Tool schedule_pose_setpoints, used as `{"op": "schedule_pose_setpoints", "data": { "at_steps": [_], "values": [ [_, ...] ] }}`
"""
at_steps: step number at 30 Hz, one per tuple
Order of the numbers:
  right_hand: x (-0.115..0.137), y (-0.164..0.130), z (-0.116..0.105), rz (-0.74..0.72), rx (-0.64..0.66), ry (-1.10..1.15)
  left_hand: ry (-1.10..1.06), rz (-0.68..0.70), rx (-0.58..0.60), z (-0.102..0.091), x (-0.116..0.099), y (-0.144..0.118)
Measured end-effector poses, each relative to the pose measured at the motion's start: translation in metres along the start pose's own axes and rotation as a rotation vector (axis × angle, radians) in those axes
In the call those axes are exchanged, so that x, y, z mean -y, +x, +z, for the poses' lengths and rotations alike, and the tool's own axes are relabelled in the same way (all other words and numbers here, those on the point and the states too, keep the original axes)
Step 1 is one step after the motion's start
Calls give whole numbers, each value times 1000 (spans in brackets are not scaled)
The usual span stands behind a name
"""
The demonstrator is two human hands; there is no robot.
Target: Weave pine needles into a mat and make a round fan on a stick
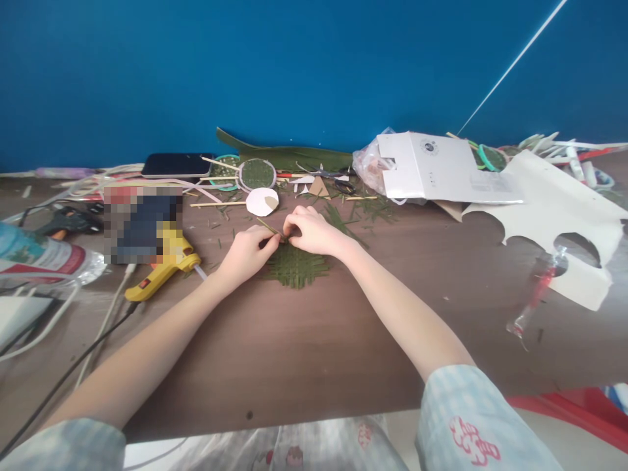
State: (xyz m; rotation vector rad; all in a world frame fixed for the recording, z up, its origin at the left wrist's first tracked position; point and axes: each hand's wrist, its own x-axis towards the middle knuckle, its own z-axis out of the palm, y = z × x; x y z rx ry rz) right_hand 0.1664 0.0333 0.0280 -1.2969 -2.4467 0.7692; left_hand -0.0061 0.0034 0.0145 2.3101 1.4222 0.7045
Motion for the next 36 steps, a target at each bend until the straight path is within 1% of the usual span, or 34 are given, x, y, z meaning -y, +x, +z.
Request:
{"op": "schedule_pose_setpoints", "data": {
  "at_steps": [5,8,15,21,23,28,32,36],
  "values": [
    [0,0,-2,-40,-26,45,2,-4,5,-1,0,0],
    [0,0,-3,-32,-36,60,12,0,7,-1,0,0],
    [-1,0,-3,-21,-1,42,12,-4,4,0,-1,0],
    [0,0,-7,-30,-21,64,-24,31,20,0,0,-1],
    [0,-1,-11,-10,-26,107,-24,29,18,0,0,-1],
    [-1,-4,-20,131,11,224,-17,28,35,0,2,-1],
    [-7,-5,-25,151,19,247,-4,26,51,0,1,-1],
    [-10,-4,-24,151,39,178,-16,19,57,0,1,-2]
  ]
}}
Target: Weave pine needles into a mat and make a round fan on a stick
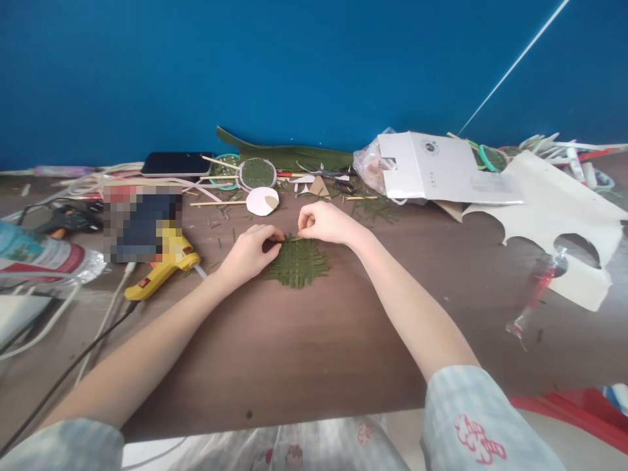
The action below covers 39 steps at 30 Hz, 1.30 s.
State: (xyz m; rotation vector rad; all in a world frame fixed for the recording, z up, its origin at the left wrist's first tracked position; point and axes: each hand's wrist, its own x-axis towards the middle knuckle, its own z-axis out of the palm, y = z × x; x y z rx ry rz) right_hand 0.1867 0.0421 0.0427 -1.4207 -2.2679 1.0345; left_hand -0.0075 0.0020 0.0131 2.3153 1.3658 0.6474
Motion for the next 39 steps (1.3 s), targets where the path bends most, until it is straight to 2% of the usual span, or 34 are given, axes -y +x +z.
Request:
{"op": "schedule_pose_setpoints", "data": {
  "at_steps": [6,13,20,25,39],
  "values": [
    [7,-2,3,55,-1,-183,102,65,-12,4,3,-2],
    [10,-3,3,76,-2,-223,251,135,-16,6,4,-2],
    [10,-3,3,88,4,-232,148,186,32,9,5,1],
    [10,-3,2,89,6,-232,62,155,5,10,5,1],
    [22,-5,5,-40,-129,61,48,81,23,6,-5,2]
  ]
}}
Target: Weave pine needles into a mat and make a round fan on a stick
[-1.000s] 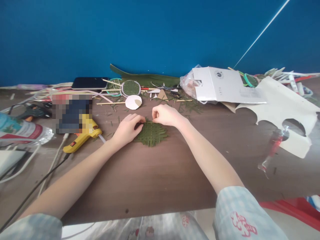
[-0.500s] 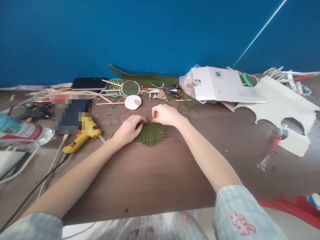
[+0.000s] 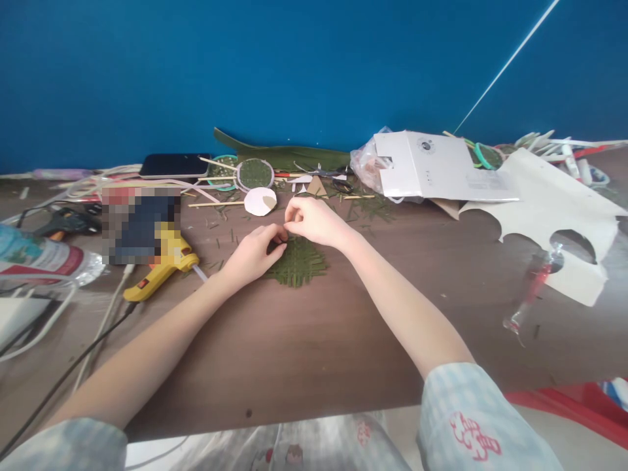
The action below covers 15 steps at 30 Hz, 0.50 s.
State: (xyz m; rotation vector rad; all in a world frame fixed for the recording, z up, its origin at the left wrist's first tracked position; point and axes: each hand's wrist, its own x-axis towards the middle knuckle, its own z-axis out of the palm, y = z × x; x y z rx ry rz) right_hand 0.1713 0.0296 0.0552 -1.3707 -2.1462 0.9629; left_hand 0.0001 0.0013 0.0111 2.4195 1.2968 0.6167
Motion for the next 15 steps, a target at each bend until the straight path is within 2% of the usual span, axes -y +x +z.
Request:
{"op": "schedule_pose_setpoints", "data": {
  "at_steps": [12,15],
  "values": [
    [15,-3,12,-18,-99,80,-13,11,-71,4,1,1],
    [17,-4,13,-33,-80,80,-21,17,-106,5,1,2]
  ]
}}
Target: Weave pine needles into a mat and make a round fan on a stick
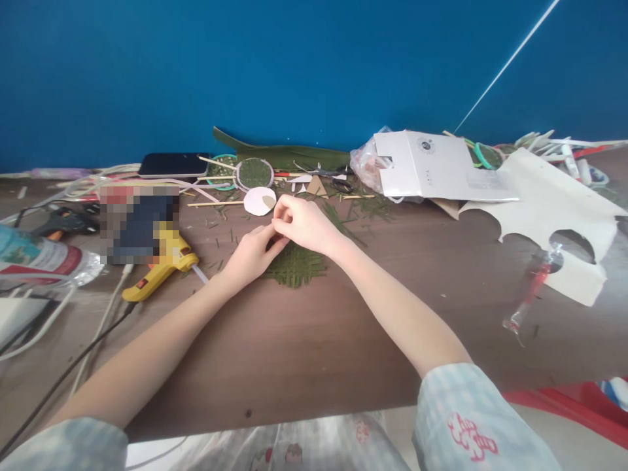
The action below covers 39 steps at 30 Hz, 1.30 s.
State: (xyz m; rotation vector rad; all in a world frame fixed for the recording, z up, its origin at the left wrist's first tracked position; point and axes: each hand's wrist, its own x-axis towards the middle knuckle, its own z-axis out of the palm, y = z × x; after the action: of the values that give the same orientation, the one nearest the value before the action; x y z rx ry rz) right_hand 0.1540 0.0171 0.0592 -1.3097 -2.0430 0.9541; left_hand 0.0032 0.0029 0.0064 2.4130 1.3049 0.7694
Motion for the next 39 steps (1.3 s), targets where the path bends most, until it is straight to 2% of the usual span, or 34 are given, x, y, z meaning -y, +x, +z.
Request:
{"op": "schedule_pose_setpoints", "data": {
  "at_steps": [4,7,9,12,16,23,39],
  "values": [
    [1,1,-4,-7,89,99,9,-29,-24,1,0,0],
    [-5,2,-9,-2,95,96,18,-52,-13,0,-1,0],
    [-13,3,-11,-23,67,-71,10,-60,-9,-1,-2,0],
    [-23,2,-12,-44,132,-332,-10,-72,-6,-2,-2,0],
    [-29,1,-8,-24,230,-455,-25,-81,-4,-1,-2,0],
    [-29,1,-5,-12,265,-424,-27,-96,8,-2,-3,0],
    [-33,3,-2,-20,179,-372,-58,-89,11,-3,-3,0]
  ]
}}
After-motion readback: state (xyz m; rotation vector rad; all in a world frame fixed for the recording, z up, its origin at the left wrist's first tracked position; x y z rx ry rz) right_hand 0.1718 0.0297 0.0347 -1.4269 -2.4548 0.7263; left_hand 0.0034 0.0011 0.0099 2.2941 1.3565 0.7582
